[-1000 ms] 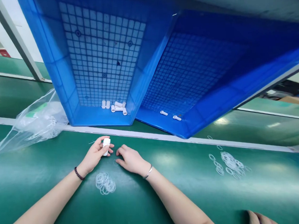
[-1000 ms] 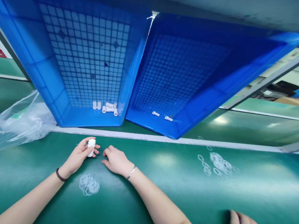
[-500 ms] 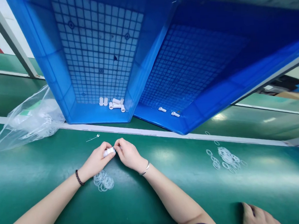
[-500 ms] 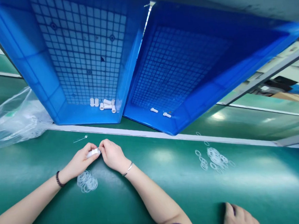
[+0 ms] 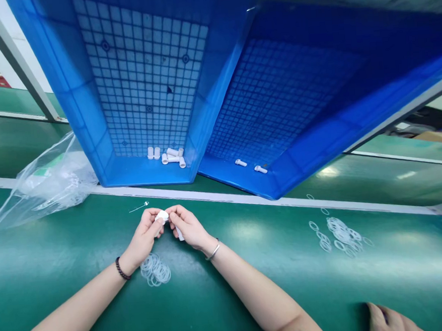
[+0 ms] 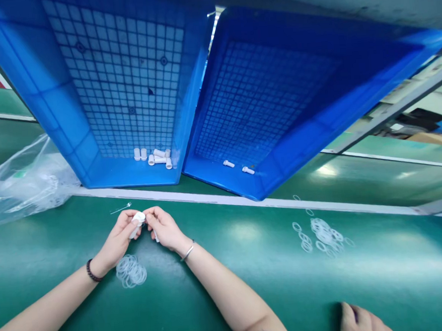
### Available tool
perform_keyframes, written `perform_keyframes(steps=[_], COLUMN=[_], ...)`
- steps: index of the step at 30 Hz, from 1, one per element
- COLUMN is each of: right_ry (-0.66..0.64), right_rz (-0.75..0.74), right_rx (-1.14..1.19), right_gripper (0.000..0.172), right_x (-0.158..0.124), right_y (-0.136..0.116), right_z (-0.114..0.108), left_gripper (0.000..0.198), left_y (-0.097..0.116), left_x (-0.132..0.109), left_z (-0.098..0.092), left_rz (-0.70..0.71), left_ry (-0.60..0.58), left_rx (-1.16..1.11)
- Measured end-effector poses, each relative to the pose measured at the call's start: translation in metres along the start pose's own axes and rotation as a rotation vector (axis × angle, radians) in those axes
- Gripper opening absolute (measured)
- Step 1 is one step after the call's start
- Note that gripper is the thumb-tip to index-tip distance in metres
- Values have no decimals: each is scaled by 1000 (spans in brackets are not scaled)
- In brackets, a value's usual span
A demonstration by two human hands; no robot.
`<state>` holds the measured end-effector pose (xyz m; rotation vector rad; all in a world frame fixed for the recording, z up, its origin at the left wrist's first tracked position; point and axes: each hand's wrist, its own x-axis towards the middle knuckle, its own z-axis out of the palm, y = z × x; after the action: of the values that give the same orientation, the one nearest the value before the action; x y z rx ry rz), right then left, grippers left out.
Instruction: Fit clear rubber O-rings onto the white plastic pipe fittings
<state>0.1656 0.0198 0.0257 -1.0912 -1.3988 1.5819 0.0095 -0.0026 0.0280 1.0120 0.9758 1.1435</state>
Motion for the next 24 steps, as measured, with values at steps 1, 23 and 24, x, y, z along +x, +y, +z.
perform_keyframes(steps=[1, 23, 24], right_ry=[10, 158, 194], right_rz=[-20, -576, -611], right_rx=[-34, -478, -587], right_gripper=[34, 18, 16], right_x=[0, -6, -8], right_y=[1, 2, 2], right_z=[1, -3, -2], left_gripper=[25, 18, 18], left_y=[0, 6, 5], left_x=[0, 12, 10], left_z=[1, 0, 2], left_rz=[-49, -288, -293], left_ry=[1, 170, 131], left_rx=[-62, -766, -773])
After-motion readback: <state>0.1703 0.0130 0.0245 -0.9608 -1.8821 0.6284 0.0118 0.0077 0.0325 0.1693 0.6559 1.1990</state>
